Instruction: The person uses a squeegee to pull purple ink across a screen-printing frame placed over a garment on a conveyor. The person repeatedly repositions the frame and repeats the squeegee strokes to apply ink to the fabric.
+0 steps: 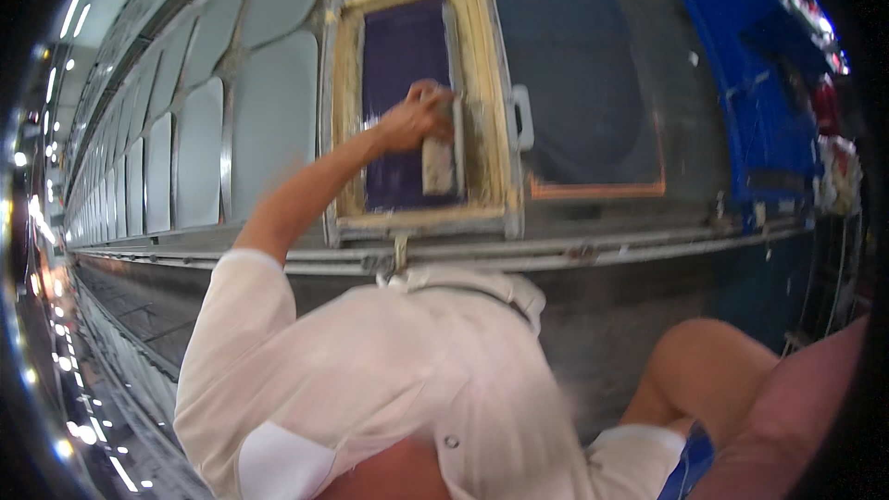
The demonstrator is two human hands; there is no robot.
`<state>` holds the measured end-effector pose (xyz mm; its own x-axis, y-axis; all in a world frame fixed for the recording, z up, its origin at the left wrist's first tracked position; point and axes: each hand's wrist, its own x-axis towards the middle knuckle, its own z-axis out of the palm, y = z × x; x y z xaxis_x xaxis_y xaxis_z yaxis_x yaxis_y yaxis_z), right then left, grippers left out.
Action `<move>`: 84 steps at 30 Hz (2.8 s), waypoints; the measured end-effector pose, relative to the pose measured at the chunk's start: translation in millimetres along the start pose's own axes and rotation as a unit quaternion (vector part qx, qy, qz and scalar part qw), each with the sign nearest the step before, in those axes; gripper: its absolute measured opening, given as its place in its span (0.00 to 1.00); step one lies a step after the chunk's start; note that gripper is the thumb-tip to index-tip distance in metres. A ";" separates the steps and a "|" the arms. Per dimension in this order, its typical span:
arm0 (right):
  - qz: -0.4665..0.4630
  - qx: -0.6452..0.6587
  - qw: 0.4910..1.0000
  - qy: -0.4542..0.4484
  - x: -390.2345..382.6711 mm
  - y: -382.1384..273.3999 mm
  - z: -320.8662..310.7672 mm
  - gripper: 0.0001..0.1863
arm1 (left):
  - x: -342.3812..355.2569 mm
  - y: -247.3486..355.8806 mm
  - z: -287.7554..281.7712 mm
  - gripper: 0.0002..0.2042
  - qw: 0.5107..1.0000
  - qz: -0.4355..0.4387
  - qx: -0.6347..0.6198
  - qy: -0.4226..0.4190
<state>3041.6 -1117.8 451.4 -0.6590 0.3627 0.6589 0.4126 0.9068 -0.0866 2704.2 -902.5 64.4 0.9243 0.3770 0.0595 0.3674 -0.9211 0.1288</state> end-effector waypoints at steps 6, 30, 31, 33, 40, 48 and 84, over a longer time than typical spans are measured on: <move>0.109 -0.068 0.989 0.066 -44.3 8.7 -33.5 0.16 | -73.6 46.7 -48.4 0.13 0.984 -0.139 0.077 -0.084; 0.156 -0.021 0.955 0.252 -31.0 86.7 64.8 0.14 | -122.4 115.7 -27.0 0.15 0.650 -0.756 -0.043 0.070; 0.228 -0.020 0.939 0.256 -49.2 92.1 87.7 0.13 | -112.1 120.6 -23.4 0.15 0.651 -0.753 -0.049 0.081; 0.378 -0.002 0.901 0.214 -105.7 92.4 153.0 0.13 | -97.7 130.6 -16.5 0.14 0.645 -0.756 -0.052 0.100; 0.599 -0.004 0.801 0.000 -285.8 -22.0 311.0 0.17 | -47.3 125.8 -44.4 0.14 0.748 -0.646 -0.124 0.082; 0.518 -0.170 0.838 -0.018 -283.8 -30.1 332.1 0.18 | -79.0 -12.3 -56.0 0.13 0.705 -0.700 -0.054 0.097; 0.451 0.067 0.889 0.037 -70.9 161.9 337.7 0.21 | -45.0 -136.3 -55.9 0.09 0.946 -0.303 -0.084 0.075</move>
<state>2942.7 -924.2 138.3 -0.0527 0.9448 0.3232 0.6702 0.2734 -0.6900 2606.7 -788.5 99.5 0.5200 0.8519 0.0627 0.7915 -0.5081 0.3396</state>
